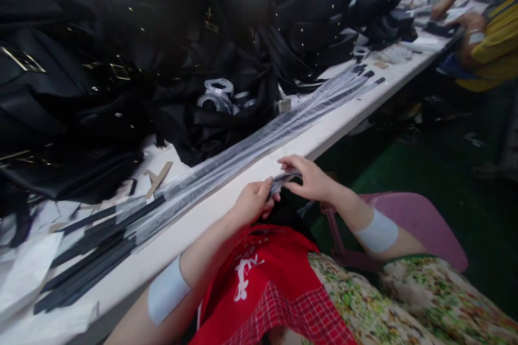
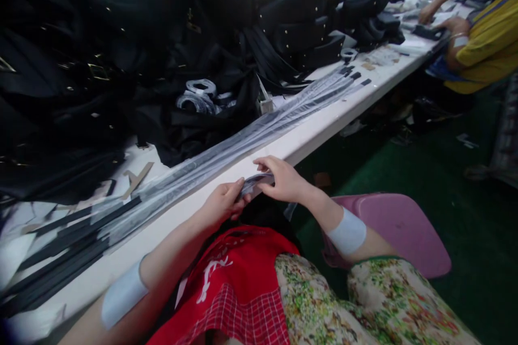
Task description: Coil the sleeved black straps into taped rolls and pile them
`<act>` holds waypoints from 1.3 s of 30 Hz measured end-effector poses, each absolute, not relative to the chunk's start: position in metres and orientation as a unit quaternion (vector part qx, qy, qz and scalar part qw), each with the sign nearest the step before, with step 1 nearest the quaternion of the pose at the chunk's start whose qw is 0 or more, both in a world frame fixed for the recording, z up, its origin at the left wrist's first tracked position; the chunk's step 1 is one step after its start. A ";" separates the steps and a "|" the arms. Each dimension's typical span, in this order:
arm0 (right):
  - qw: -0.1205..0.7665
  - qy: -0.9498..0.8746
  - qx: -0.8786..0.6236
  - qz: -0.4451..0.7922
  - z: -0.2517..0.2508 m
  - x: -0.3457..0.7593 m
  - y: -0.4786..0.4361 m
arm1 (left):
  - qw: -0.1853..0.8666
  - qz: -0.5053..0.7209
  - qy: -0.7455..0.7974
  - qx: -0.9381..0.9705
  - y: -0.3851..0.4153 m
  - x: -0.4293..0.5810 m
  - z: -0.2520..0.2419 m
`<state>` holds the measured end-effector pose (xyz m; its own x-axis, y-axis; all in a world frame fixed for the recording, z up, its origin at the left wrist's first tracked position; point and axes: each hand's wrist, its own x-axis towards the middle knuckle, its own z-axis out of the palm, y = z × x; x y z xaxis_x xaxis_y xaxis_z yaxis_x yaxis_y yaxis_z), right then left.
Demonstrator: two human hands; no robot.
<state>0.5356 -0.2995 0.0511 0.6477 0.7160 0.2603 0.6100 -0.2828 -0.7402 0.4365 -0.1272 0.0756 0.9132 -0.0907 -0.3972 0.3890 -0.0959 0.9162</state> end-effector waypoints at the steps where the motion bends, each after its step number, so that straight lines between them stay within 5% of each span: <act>1: 0.411 -0.424 -0.806 0.038 0.045 0.529 -0.295 | 0.720 -0.203 0.109 0.655 -0.127 0.436 0.078; 5: 0.388 -0.380 -0.837 0.064 0.017 0.498 -0.273 | 0.824 -0.208 0.110 0.515 -0.128 0.438 0.088; 8: 0.460 -0.343 -0.772 0.274 0.008 0.474 -0.259 | 0.839 -0.102 0.134 0.517 -0.124 0.444 0.086; 13: 0.559 -0.375 -0.534 0.512 0.023 0.453 -0.266 | 0.597 0.162 0.082 0.782 -0.104 0.444 0.057; 18: 0.674 -0.281 -0.600 0.326 0.051 0.506 -0.291 | 0.449 0.114 0.020 0.886 -0.110 0.424 0.045; 23: 0.469 -0.336 -0.817 0.003 0.054 0.538 -0.290 | 0.700 -0.053 0.118 0.702 -0.126 0.427 0.067; 31: 0.397 -0.391 -0.806 0.200 0.022 0.485 -0.256 | 0.837 -0.014 0.142 0.529 -0.119 0.445 0.089; 36: 0.505 -0.410 -0.548 0.526 0.030 0.459 -0.266 | 0.618 0.194 0.123 0.752 -0.096 0.447 0.066; 39: 0.600 -0.357 -0.474 0.537 0.039 0.473 -0.288 | 0.445 0.174 0.034 0.878 -0.090 0.436 0.049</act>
